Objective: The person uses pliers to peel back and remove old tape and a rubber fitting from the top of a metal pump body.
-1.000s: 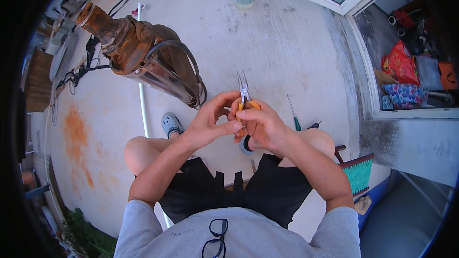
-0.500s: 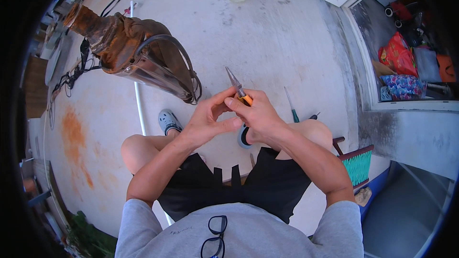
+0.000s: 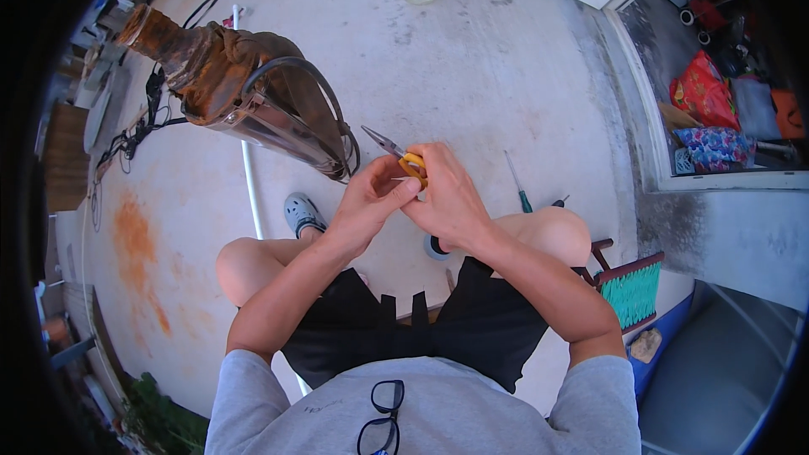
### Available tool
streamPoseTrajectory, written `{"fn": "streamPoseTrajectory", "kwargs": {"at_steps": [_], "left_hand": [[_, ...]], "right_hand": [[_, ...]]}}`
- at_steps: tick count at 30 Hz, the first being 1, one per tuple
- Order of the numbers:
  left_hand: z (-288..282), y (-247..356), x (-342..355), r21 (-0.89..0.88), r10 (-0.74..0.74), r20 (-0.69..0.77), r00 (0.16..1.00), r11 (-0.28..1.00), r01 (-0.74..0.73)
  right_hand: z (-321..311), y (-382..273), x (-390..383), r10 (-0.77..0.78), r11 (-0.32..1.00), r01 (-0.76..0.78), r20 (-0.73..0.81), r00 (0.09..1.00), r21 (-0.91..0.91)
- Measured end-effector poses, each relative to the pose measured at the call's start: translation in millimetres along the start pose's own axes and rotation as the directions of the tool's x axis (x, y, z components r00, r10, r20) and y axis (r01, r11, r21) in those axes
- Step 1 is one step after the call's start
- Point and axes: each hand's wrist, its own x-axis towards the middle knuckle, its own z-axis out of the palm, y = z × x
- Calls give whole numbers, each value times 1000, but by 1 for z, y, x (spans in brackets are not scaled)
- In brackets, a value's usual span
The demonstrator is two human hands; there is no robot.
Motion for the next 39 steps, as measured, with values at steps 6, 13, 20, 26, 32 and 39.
{"fn": "streamPoseTrajectory", "kwargs": {"at_steps": [6,13,20,26,32,39], "left_hand": [[-6,-8,1,-130,-156,23,987,979,158],[-2,3,-1,-464,-149,312,938,838,288],[1,7,-15,-532,-192,371,908,757,378],[-9,2,-22,-390,-239,442,865,817,425],[-8,-7,-45,-305,-231,394,890,880,364],[-19,11,-92,-197,-331,610,720,817,542]], "right_hand": [[-8,11,-4,340,687,-456,303,890,566],[-17,-2,2,338,438,-546,432,836,714],[-35,-2,4,215,286,-694,662,718,661],[-31,3,-3,80,318,-720,739,669,617],[-26,-1,-11,4,418,-686,754,657,596],[-29,-1,-40,-366,598,-564,820,439,569]]}}
